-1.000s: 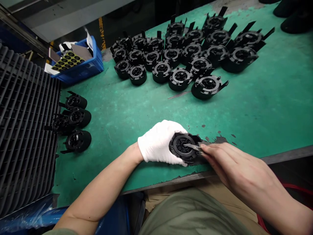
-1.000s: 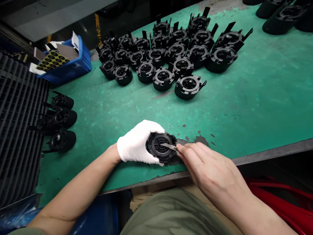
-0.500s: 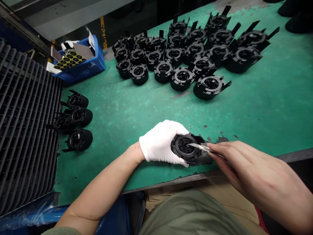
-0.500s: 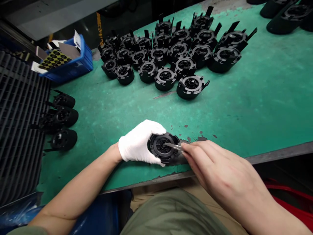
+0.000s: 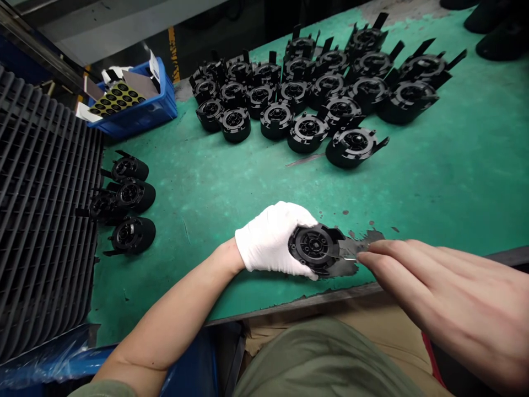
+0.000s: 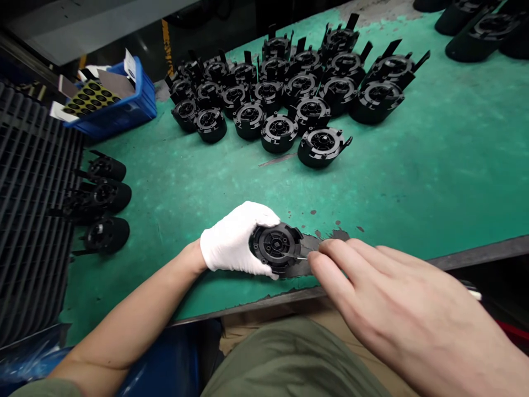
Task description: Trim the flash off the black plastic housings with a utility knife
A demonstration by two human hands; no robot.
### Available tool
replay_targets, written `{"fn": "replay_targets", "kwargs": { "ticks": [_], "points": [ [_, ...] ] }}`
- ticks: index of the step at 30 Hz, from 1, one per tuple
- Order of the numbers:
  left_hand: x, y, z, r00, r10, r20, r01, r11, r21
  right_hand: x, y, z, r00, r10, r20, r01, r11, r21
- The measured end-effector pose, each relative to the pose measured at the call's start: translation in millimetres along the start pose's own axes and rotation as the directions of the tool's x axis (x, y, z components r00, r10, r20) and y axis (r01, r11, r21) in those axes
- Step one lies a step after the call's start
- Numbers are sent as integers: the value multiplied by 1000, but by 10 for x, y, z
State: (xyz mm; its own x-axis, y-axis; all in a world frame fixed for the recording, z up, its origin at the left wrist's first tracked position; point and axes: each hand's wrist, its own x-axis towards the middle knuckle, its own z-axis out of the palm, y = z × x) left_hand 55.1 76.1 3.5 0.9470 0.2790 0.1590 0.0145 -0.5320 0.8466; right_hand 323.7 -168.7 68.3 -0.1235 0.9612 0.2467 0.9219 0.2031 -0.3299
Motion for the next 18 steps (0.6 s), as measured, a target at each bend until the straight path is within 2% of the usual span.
{"fn": "replay_targets", "kwargs": {
  "ticks": [2,5,7,12,18],
  "points": [
    [4,-5,4,1000,18,2,-18,1000,-6,-28,-33,75,997,-78,23,79,996,-52],
    [-13,-57,46,999,37,-31,-36,999,15,-6,-96,172,993,-115,7,116,992,-51],
    [-46,-102,86,998,27,-62,-24,999,44,53,-140,185,993,-113,-19,112,993,-42],
    [-148,-137,125,994,29,-107,-18,995,98,199,-235,148,992,-118,39,119,993,-2],
    [-154,-99,108,994,16,-108,-6,996,88,208,-363,278,996,-81,-33,76,988,-135]
  ]
}}
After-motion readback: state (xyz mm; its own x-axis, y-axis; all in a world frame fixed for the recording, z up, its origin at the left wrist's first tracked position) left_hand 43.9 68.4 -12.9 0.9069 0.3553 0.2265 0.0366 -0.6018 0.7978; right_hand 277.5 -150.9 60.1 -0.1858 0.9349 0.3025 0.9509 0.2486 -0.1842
